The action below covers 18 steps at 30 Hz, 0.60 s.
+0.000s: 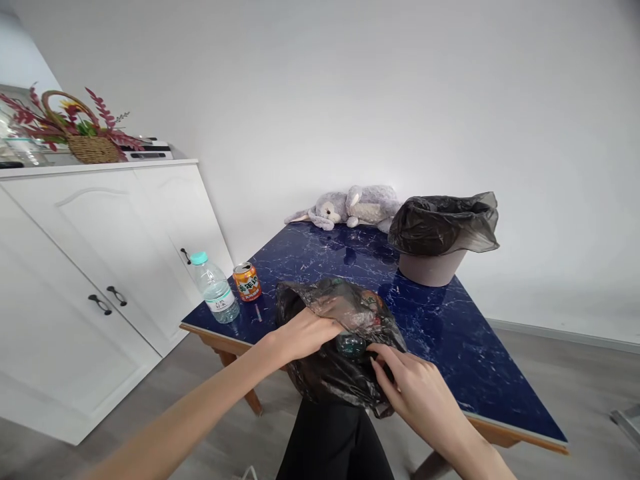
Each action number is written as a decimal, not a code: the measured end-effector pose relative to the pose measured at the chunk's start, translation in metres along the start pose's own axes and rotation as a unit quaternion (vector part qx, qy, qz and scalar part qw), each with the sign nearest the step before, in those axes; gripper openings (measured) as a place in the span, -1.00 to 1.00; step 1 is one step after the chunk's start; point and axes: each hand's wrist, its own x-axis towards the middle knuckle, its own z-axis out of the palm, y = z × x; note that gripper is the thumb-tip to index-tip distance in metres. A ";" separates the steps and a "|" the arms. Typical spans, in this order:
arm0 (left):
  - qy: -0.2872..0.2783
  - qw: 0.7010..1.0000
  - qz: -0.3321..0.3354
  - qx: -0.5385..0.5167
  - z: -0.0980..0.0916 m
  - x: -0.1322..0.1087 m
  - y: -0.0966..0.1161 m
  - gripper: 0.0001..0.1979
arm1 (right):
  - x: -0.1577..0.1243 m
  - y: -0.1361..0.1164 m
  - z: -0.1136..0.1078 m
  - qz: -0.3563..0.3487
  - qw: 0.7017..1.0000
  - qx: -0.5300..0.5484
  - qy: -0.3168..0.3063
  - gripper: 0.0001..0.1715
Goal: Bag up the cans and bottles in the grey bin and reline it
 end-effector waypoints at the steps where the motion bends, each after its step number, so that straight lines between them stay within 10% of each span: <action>1: 0.003 1.000 0.008 -0.008 0.006 0.008 -0.005 -0.39 | -0.002 0.006 0.002 0.017 1.000 -0.016 0.004 -0.70; 7: -0.030 0.992 -0.015 -0.121 -0.003 0.034 -0.010 -0.25 | -0.004 0.037 0.012 0.083 0.992 -0.076 0.049 -0.60; 15: -0.016 0.910 -0.042 -0.413 -0.133 0.001 0.044 -0.36 | 0.012 0.058 0.016 0.139 0.986 -0.085 0.032 -0.51; 18: 0.071 0.919 -0.195 -0.336 -0.173 -0.018 0.044 -0.39 | 0.012 0.065 0.023 0.143 0.986 -0.077 0.019 -0.52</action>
